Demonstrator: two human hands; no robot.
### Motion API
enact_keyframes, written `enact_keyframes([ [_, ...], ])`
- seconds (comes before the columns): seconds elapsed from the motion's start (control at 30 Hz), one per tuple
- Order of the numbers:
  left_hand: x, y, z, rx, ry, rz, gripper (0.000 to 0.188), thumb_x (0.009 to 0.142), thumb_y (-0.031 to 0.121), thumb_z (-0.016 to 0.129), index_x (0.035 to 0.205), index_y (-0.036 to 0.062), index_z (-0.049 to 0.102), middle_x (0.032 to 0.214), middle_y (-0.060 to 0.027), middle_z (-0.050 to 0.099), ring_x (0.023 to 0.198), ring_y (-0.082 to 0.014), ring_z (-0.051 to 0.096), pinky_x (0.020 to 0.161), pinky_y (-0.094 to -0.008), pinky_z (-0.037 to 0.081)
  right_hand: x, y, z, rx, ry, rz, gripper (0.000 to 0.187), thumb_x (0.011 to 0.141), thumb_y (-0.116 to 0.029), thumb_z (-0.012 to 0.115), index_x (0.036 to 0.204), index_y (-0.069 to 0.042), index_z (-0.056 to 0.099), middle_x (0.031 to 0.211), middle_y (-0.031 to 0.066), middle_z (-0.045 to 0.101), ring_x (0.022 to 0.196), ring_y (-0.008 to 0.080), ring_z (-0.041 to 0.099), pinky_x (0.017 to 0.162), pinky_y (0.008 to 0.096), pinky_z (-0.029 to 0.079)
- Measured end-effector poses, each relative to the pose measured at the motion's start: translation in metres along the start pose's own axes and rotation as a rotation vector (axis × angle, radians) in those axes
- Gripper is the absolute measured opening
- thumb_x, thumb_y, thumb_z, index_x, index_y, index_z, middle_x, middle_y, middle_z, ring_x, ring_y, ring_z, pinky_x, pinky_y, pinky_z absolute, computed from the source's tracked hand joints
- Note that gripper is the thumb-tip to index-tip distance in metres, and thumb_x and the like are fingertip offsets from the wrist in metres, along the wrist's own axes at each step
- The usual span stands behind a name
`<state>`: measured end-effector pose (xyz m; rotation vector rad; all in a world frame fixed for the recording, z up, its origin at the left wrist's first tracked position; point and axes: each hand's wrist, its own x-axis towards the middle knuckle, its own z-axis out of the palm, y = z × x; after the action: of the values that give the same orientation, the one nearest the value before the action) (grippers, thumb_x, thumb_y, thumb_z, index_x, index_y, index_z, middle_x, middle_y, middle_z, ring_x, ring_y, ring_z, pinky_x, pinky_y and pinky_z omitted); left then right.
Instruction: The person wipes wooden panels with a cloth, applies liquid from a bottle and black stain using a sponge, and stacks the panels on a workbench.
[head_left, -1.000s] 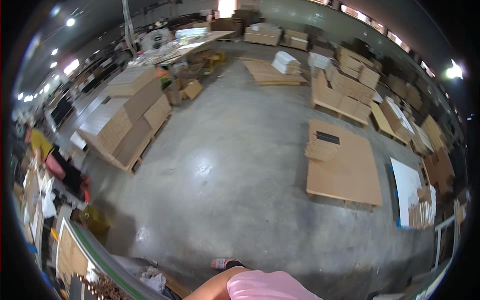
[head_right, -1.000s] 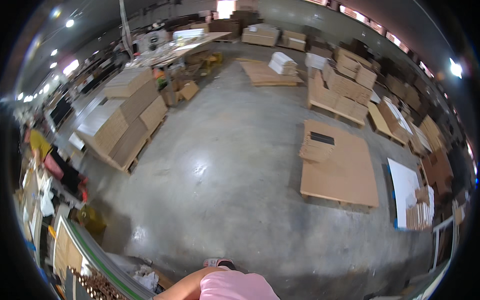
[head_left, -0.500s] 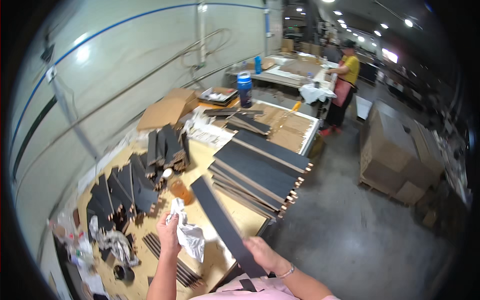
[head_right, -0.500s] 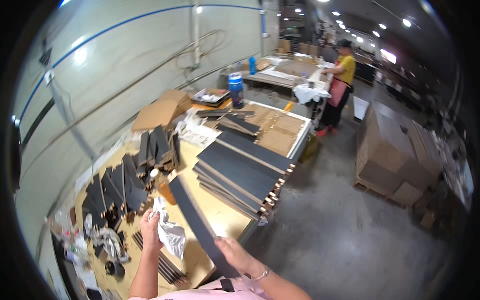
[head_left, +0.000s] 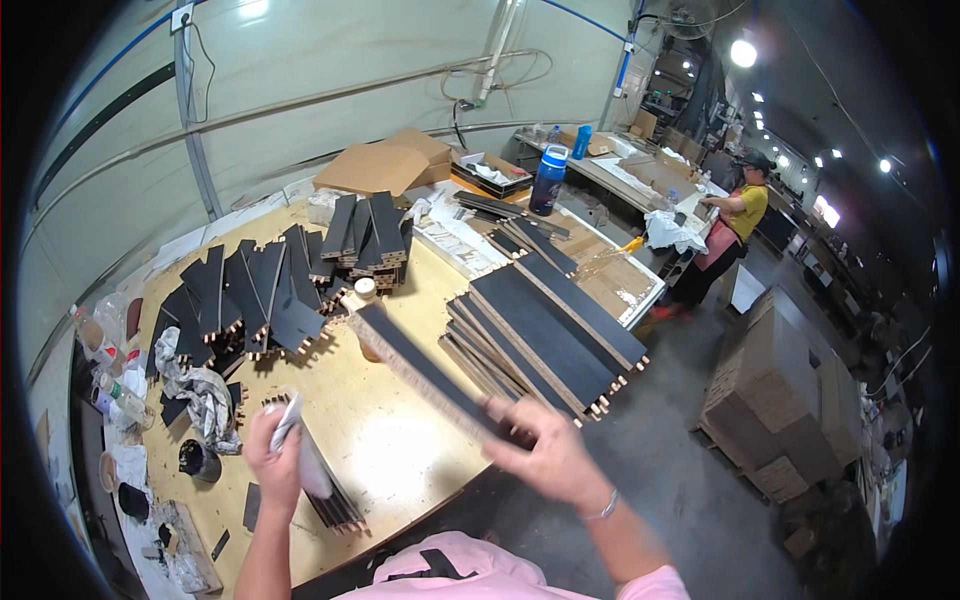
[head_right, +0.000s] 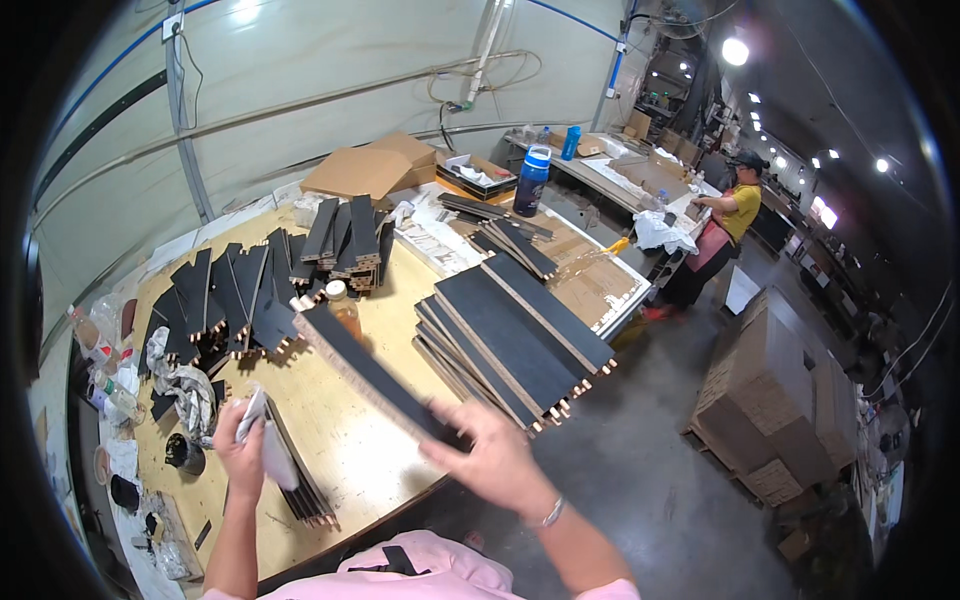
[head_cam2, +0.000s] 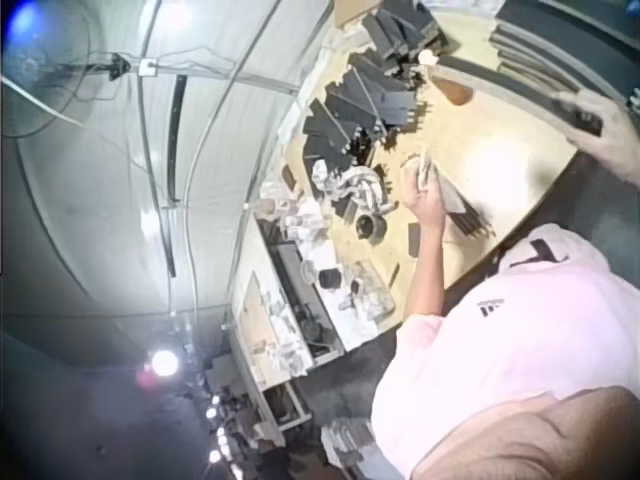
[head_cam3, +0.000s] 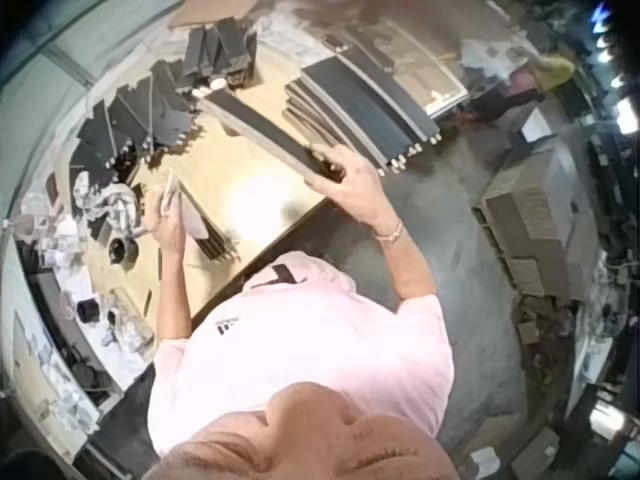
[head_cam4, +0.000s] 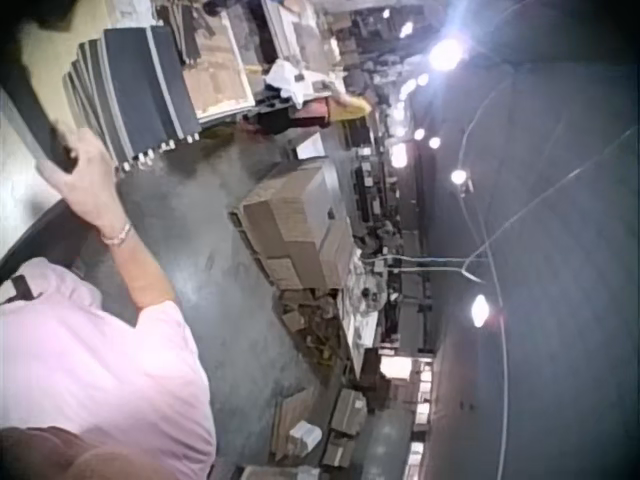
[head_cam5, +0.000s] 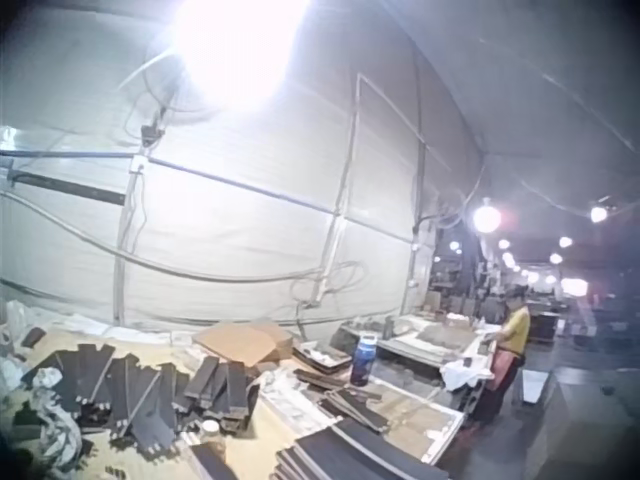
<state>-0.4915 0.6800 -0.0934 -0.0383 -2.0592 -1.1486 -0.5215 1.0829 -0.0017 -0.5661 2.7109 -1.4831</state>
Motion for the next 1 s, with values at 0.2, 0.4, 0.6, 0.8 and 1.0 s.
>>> enact_keyframes([
  [0.2,-0.080,0.015,-0.007,-0.224,-0.165,-0.359,0.021,0.088,-0.003,0.078,0.108,-0.0042,0.075,0.102,-0.0091,0.071,0.093,-0.0191,0.068,0.087,-0.0317,0.053,0.088,0.077,-0.062,-0.848,0.400,0.056,0.060,0.088,-0.045,0.087,0.137,-0.012,0.080,0.108,0.0086,0.067,0.108,0.0298,0.065,0.089,0.0456,0.056],
  [0.4,-0.085,0.058,0.015,-0.296,-0.285,-0.261,0.015,0.089,0.000,0.079,0.104,-0.0035,0.077,0.094,-0.0053,0.068,0.089,-0.0144,0.063,0.079,-0.0300,0.048,0.109,0.109,-0.054,-0.909,0.409,0.194,0.050,0.091,-0.039,0.086,0.131,-0.010,0.080,0.121,0.0148,0.063,0.120,0.0355,0.059,0.093,0.0498,0.054],
  [0.6,-0.097,0.026,-0.024,-0.292,-0.163,-0.396,0.020,0.088,-0.004,0.078,0.109,-0.0049,0.078,0.098,-0.0079,0.072,0.090,-0.0152,0.067,0.081,-0.0293,0.052,0.098,0.073,-0.024,-0.930,0.567,-0.019,0.030,0.089,-0.029,0.084,0.111,-0.009,0.081,0.117,0.0129,0.062,0.117,0.0336,0.057,0.097,0.0483,0.052],
  [0.8,-0.117,0.002,-0.056,-0.343,-0.025,-0.595,0.017,0.092,-0.004,0.076,0.109,-0.0057,0.077,0.096,-0.0017,0.069,0.086,-0.0093,0.062,0.079,-0.0260,0.049,0.094,0.051,0.038,-0.731,0.431,-0.217,0.035,0.084,-0.024,0.086,0.116,-0.010,0.082,0.116,0.0105,0.066,0.114,0.0322,0.063,0.091,0.0458,0.057],
  [1.0,-0.097,0.002,-0.049,-0.700,0.062,-0.834,0.020,0.099,0.001,0.067,0.117,-0.0052,0.072,0.098,-0.0041,0.071,0.080,-0.0110,0.065,0.076,-0.0274,0.053,0.114,0.101,-0.055,-0.876,0.570,0.045,0.076,0.091,-0.046,0.083,0.152,-0.004,0.065,0.150,0.0251,0.057,0.144,0.0411,0.049,0.121,0.0514,0.043],
])
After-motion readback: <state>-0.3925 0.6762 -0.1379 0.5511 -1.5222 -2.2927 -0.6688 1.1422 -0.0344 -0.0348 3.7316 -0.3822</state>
